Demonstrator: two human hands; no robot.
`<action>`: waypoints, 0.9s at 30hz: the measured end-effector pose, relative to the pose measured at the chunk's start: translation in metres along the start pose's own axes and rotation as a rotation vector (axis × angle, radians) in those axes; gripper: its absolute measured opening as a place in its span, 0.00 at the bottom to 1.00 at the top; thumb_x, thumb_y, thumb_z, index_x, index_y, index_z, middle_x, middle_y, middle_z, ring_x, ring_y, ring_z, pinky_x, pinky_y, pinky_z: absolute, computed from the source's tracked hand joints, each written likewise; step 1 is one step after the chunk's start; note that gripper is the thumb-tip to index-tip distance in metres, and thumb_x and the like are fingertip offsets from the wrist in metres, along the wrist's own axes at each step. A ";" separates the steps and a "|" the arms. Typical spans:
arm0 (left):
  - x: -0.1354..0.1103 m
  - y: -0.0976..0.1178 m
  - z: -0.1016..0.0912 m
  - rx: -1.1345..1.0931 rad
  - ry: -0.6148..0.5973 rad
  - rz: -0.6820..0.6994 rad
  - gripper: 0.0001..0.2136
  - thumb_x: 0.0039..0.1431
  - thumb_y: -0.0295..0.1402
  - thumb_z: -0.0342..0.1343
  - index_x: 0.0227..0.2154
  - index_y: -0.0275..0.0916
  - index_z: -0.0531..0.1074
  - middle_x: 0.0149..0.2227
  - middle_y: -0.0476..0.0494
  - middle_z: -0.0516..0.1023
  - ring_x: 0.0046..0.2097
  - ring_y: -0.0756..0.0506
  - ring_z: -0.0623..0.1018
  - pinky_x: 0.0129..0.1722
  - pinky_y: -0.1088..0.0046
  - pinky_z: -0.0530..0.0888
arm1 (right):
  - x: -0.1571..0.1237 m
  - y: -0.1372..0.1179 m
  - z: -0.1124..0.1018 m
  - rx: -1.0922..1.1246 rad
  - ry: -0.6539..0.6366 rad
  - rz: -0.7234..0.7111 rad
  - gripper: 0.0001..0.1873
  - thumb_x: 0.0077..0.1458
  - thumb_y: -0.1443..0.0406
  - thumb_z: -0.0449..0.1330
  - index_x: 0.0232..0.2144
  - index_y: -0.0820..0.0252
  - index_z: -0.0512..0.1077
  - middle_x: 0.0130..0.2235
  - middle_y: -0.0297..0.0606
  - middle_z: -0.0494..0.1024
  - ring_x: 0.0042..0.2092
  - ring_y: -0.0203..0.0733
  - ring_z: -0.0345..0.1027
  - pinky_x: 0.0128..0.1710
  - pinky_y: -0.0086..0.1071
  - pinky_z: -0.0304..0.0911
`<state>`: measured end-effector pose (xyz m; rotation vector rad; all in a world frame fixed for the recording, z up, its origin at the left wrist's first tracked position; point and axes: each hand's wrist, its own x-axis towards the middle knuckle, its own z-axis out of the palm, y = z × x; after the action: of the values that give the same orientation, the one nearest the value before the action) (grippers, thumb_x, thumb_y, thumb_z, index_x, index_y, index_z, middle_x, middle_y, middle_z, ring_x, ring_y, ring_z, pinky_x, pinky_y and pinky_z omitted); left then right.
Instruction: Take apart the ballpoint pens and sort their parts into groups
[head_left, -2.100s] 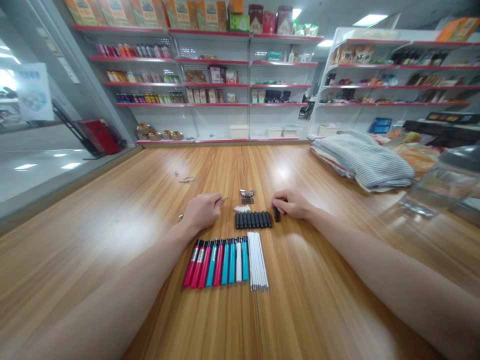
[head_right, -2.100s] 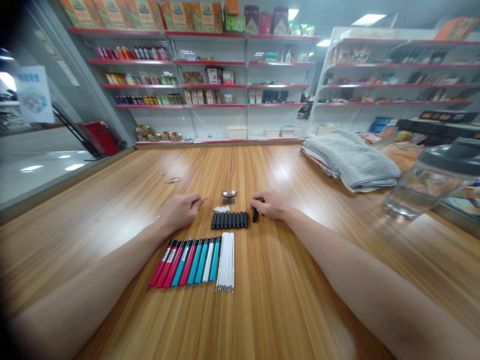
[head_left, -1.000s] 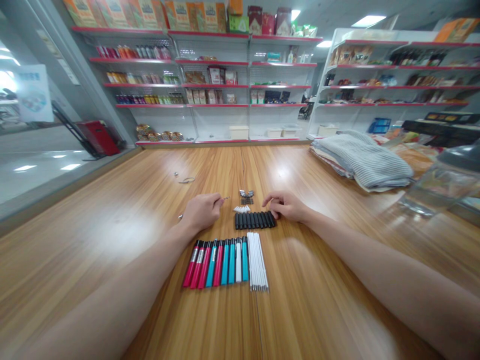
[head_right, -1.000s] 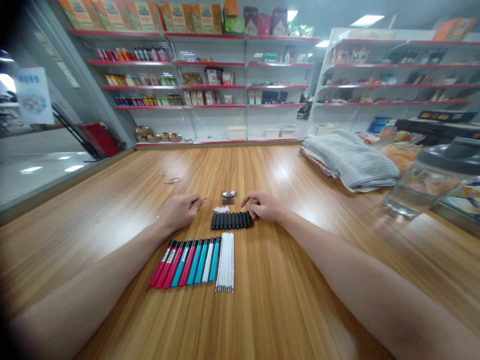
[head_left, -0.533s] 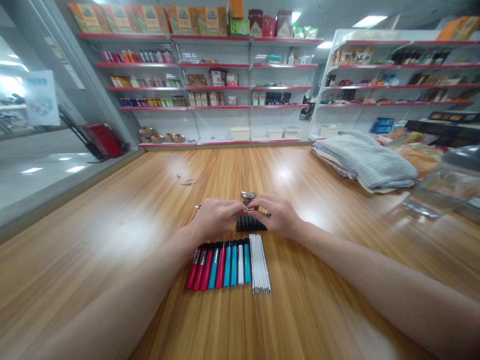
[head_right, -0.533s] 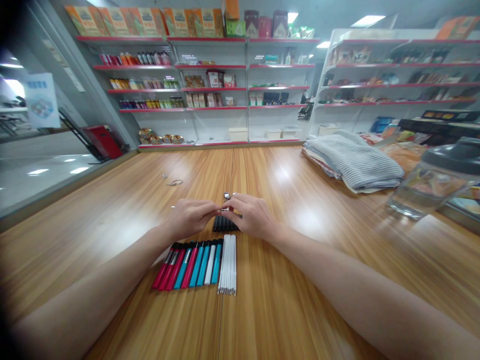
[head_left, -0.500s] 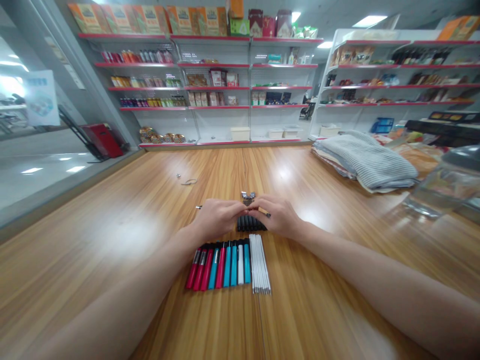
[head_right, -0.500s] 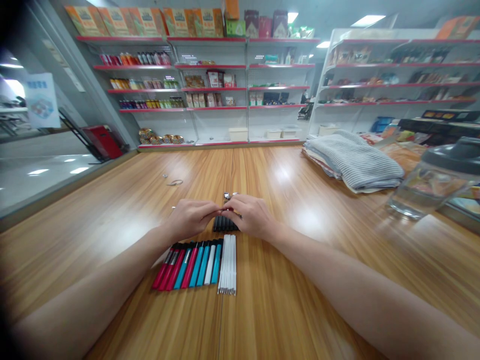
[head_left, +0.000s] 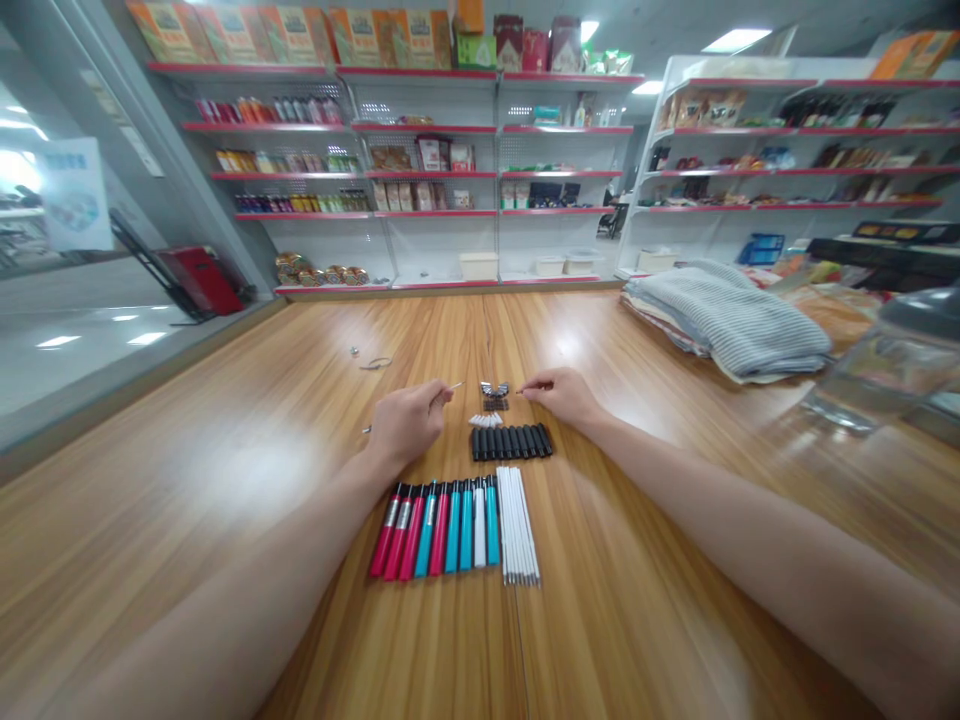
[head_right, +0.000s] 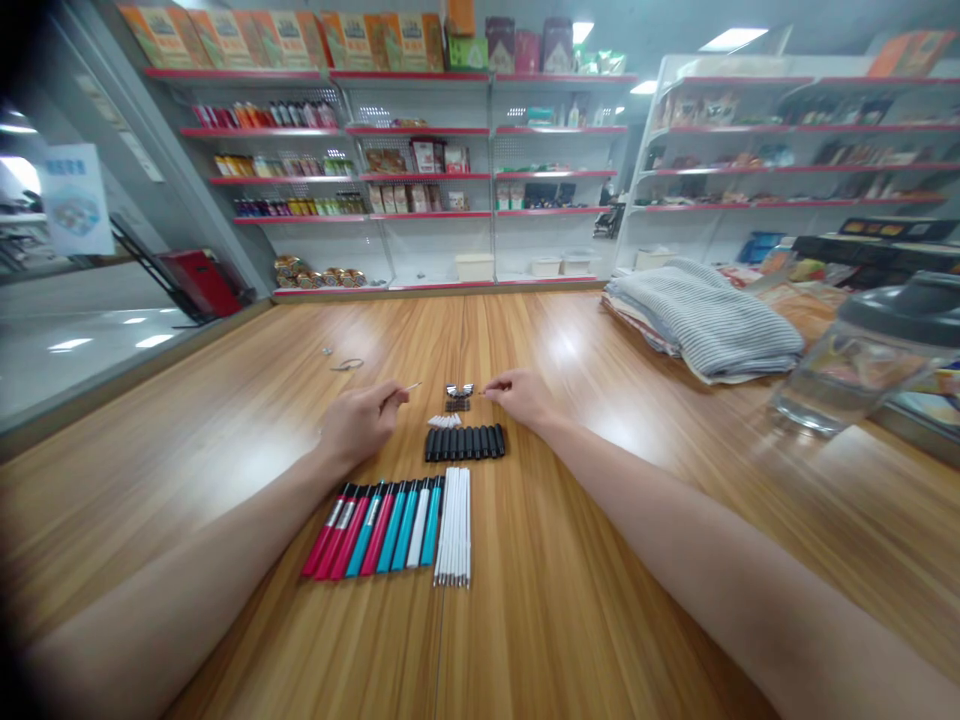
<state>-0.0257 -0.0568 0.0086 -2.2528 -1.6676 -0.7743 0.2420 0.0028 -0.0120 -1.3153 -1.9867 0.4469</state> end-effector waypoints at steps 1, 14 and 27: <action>0.000 0.001 0.000 0.002 -0.006 -0.007 0.12 0.64 0.37 0.44 0.35 0.43 0.73 0.35 0.47 0.81 0.37 0.44 0.78 0.31 0.72 0.64 | 0.005 0.002 0.002 -0.017 -0.016 0.002 0.08 0.49 0.62 0.62 0.31 0.58 0.80 0.29 0.35 0.79 0.30 0.36 0.69 0.30 0.28 0.59; -0.001 0.000 0.003 -0.012 0.006 -0.015 0.13 0.64 0.38 0.44 0.35 0.43 0.74 0.33 0.46 0.80 0.36 0.44 0.78 0.30 0.72 0.64 | 0.007 0.001 0.003 -0.025 -0.074 -0.128 0.09 0.48 0.66 0.61 0.34 0.58 0.78 0.29 0.33 0.77 0.28 0.32 0.65 0.28 0.25 0.56; -0.001 0.000 0.001 -0.025 0.008 -0.017 0.13 0.63 0.37 0.45 0.35 0.43 0.74 0.32 0.46 0.80 0.34 0.44 0.78 0.30 0.72 0.64 | 0.006 -0.006 0.001 -0.163 -0.062 -0.097 0.08 0.49 0.62 0.60 0.30 0.56 0.78 0.28 0.33 0.78 0.28 0.34 0.66 0.29 0.28 0.57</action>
<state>-0.0250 -0.0570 0.0072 -2.2520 -1.6842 -0.8115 0.2359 0.0059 -0.0073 -1.3096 -2.1671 0.2876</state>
